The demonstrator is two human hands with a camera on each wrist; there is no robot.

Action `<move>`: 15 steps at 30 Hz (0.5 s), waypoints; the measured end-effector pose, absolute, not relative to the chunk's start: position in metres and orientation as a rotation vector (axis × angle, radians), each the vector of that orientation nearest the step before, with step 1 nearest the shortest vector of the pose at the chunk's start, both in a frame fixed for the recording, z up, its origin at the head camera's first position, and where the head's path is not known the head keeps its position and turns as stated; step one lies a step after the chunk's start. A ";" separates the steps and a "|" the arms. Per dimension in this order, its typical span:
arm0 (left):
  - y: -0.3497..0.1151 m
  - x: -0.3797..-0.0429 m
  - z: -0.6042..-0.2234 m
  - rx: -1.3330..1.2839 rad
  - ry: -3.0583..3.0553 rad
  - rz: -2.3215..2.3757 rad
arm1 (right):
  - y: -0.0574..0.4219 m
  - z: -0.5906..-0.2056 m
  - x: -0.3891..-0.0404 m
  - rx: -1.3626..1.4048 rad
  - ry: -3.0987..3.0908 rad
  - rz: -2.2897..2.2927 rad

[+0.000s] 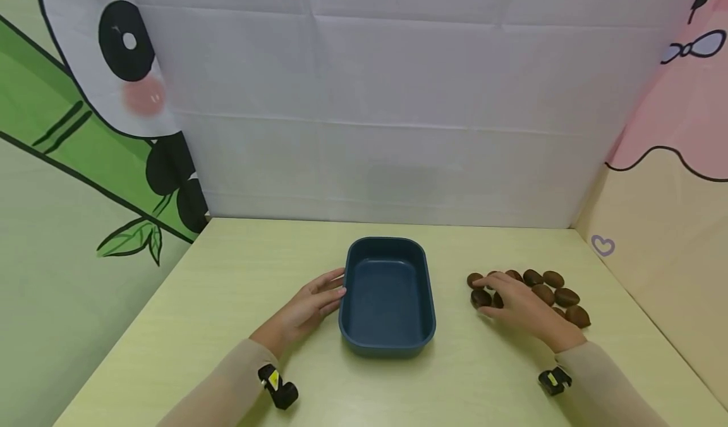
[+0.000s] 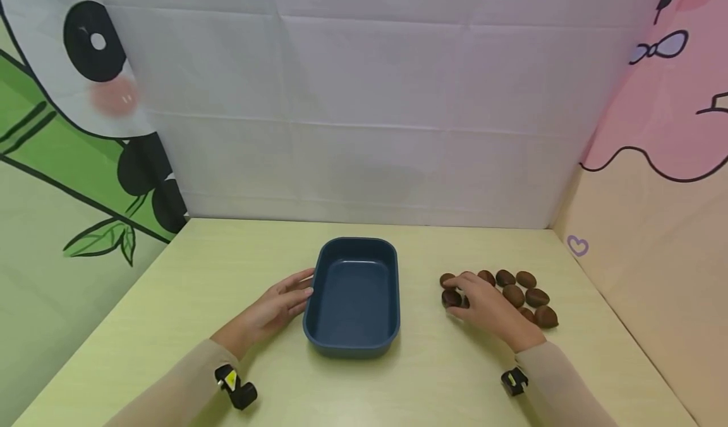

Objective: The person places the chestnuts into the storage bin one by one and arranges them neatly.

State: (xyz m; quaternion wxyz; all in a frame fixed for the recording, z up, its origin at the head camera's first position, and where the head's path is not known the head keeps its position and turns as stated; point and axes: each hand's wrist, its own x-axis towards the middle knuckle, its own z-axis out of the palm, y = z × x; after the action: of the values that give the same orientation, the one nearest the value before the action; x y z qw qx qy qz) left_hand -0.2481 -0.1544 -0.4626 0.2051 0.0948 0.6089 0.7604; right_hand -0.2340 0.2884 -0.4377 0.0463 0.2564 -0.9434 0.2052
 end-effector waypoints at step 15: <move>-0.152 -0.247 -0.464 0.235 1.692 2.138 | 0.286 -0.432 -0.240 0.839 -2.911 0.556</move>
State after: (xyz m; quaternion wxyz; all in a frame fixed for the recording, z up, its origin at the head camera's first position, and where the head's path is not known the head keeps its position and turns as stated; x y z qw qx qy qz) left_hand -0.2470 -0.1524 -0.4636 0.2010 0.0841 0.6056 0.7653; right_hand -0.2398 0.2857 -0.4320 0.0307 0.2724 -0.9446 0.1803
